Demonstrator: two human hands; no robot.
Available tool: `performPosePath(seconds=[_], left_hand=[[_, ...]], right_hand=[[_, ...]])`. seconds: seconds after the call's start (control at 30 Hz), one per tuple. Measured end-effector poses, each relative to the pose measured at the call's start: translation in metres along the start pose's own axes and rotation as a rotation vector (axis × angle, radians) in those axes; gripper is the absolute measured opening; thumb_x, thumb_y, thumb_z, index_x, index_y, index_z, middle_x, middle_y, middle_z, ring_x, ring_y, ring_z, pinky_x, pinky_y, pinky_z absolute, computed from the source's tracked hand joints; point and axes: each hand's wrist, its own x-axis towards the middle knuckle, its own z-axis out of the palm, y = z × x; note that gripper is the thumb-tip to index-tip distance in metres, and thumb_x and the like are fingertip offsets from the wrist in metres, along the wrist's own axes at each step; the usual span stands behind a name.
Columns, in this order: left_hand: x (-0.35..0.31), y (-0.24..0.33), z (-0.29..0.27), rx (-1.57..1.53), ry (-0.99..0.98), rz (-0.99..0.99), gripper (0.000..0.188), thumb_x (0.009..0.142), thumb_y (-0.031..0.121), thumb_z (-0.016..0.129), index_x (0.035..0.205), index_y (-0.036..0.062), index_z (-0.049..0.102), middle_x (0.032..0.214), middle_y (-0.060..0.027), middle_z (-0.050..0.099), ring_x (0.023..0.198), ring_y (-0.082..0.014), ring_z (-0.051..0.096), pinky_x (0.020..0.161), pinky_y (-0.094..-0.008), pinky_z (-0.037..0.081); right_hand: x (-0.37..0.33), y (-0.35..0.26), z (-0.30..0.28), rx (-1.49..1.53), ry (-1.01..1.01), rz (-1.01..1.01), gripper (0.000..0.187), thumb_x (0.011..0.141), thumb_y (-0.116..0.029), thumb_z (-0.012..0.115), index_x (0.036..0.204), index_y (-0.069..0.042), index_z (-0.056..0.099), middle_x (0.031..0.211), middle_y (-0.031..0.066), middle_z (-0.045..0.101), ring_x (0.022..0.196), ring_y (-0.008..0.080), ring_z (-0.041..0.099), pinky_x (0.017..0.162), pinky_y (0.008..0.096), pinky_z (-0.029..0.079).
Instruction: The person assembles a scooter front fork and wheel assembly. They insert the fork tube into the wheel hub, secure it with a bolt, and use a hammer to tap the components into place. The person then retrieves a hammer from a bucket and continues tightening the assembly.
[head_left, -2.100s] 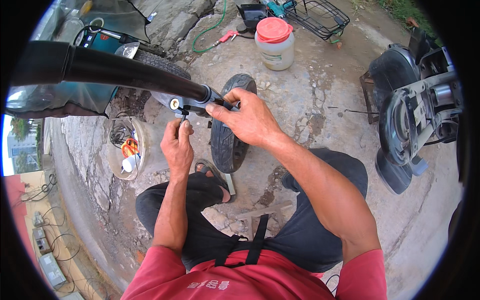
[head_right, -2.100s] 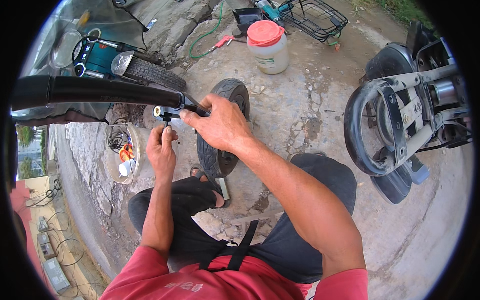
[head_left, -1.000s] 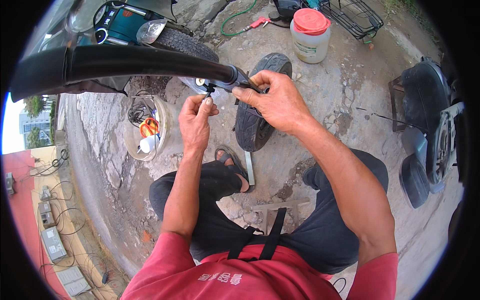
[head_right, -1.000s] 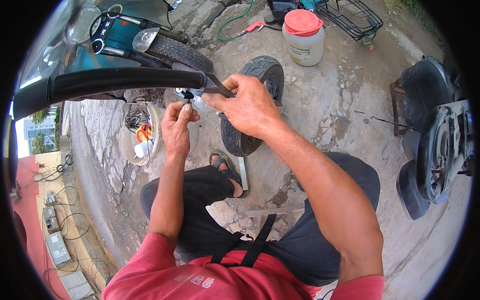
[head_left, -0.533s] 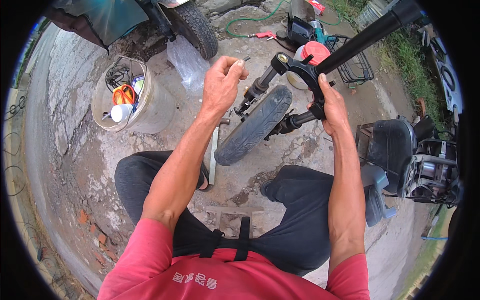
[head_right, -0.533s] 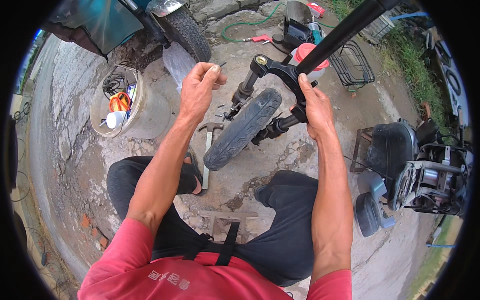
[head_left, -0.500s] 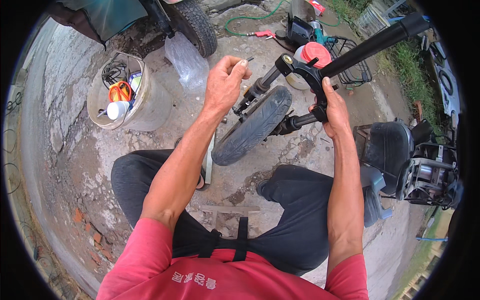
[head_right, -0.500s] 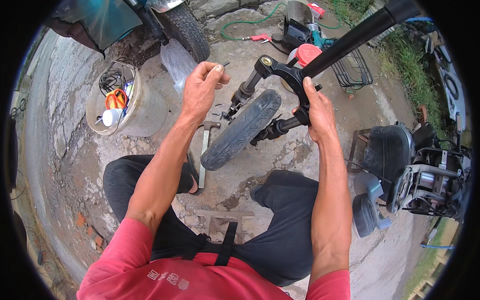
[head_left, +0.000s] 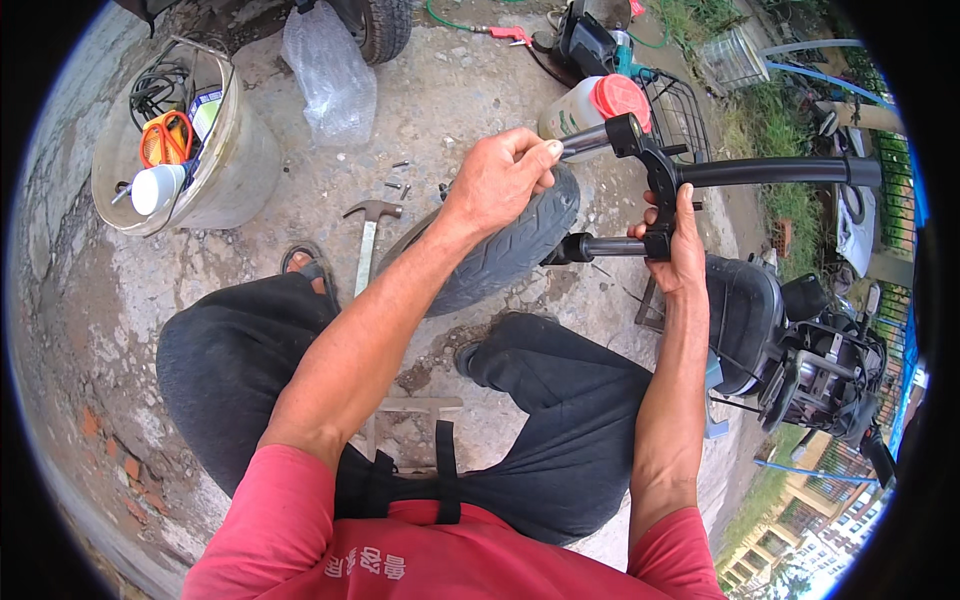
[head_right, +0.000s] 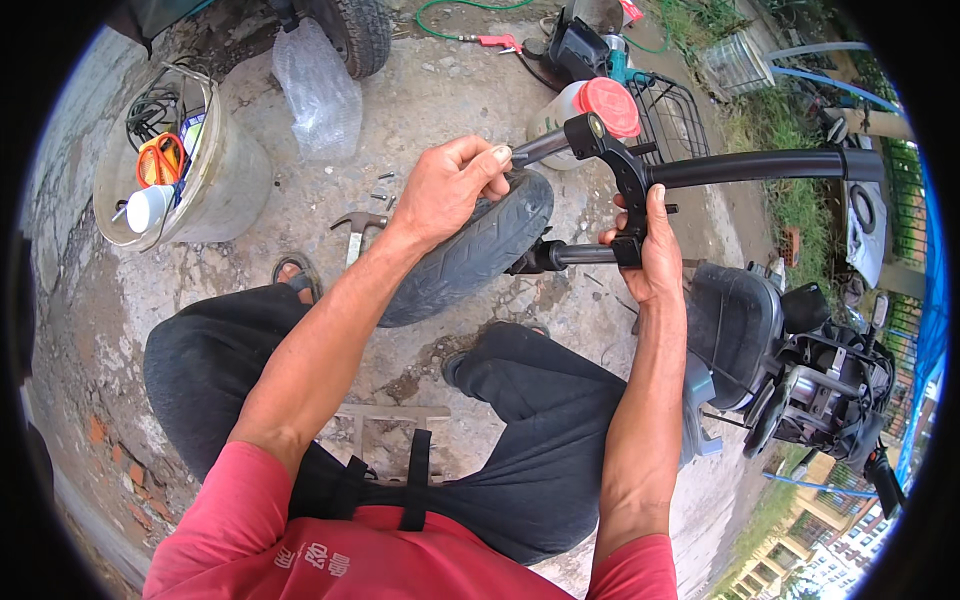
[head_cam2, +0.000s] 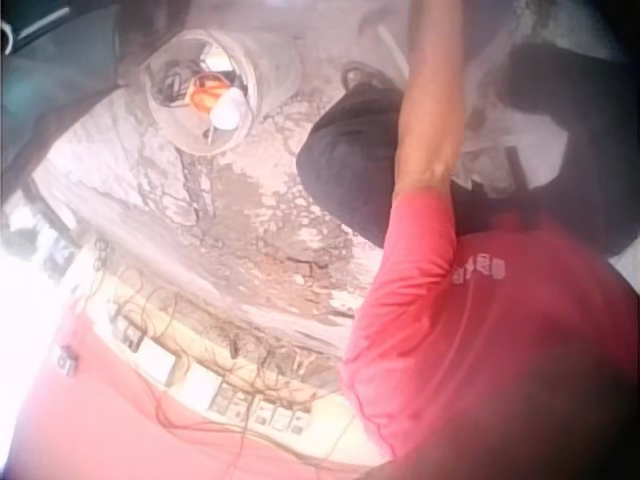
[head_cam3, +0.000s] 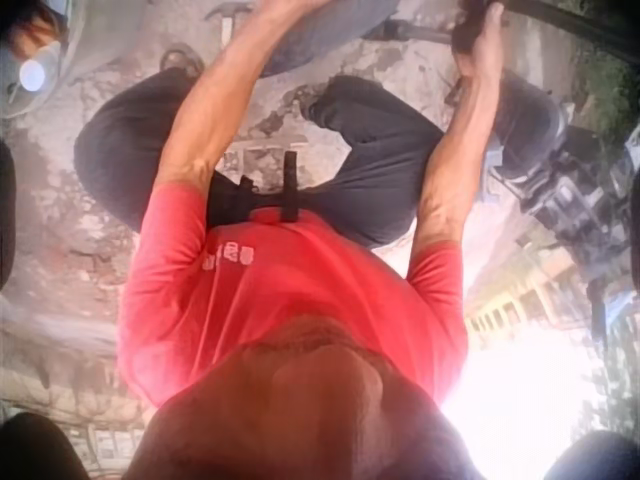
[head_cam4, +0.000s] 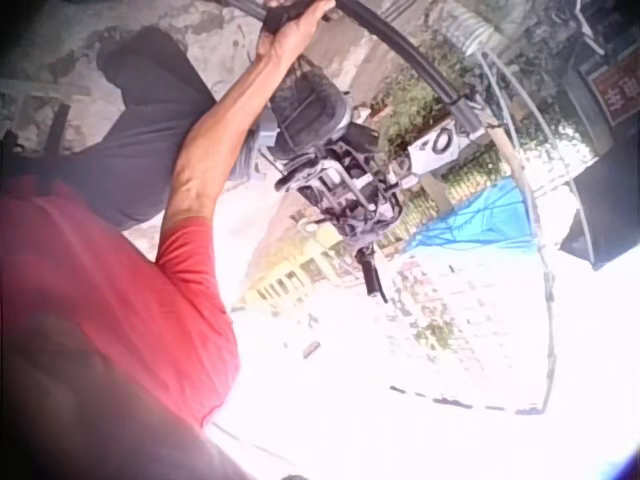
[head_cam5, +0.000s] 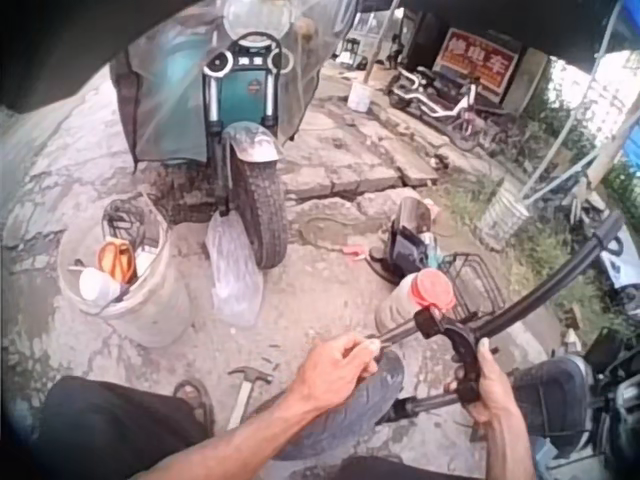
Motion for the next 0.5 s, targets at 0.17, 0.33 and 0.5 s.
performPosePath(seconds=[0.17, 0.33, 0.5], left_hand=[[0.001, -0.002, 0.010, -0.003, -0.016, 0.005, 0.030, 0.100, 0.029, 0.066, 0.097, -0.0008, 0.070, 0.080, -0.0039, 0.070, 0.073, -0.0097, 0.063, 0.069, -0.0268, 0.052], [0.001, 0.002, 0.017, -0.014, -0.014, 0.022, 0.025, 0.099, 0.024, 0.068, 0.101, -0.0009, 0.069, 0.081, -0.0037, 0.070, 0.074, -0.0094, 0.063, 0.069, -0.0262, 0.052], [0.003, -0.006, 0.022, -0.008, -0.013, -0.041, 0.022, 0.099, 0.020, 0.067, 0.103, -0.0015, 0.069, 0.082, -0.0041, 0.070, 0.074, -0.0098, 0.064, 0.068, -0.0264, 0.051]], right_hand=[[-0.003, 0.001, 0.001, -0.002, -0.015, 0.025, 0.069, 0.093, -0.066, 0.059, 0.112, 0.001, 0.062, 0.073, 0.0022, 0.055, 0.061, 0.0165, 0.059, 0.070, 0.0368, 0.054], [0.000, 0.008, -0.003, 0.043, 0.014, 0.083, 0.071, 0.092, -0.067, 0.060, 0.110, 0.001, 0.062, 0.071, 0.0017, 0.054, 0.060, 0.0165, 0.059, 0.071, 0.0364, 0.054], [-0.002, 0.015, -0.007, 0.087, 0.030, 0.120, 0.070, 0.092, -0.068, 0.060, 0.109, 0.000, 0.063, 0.070, 0.0012, 0.055, 0.059, 0.0165, 0.059, 0.071, 0.0366, 0.054]])
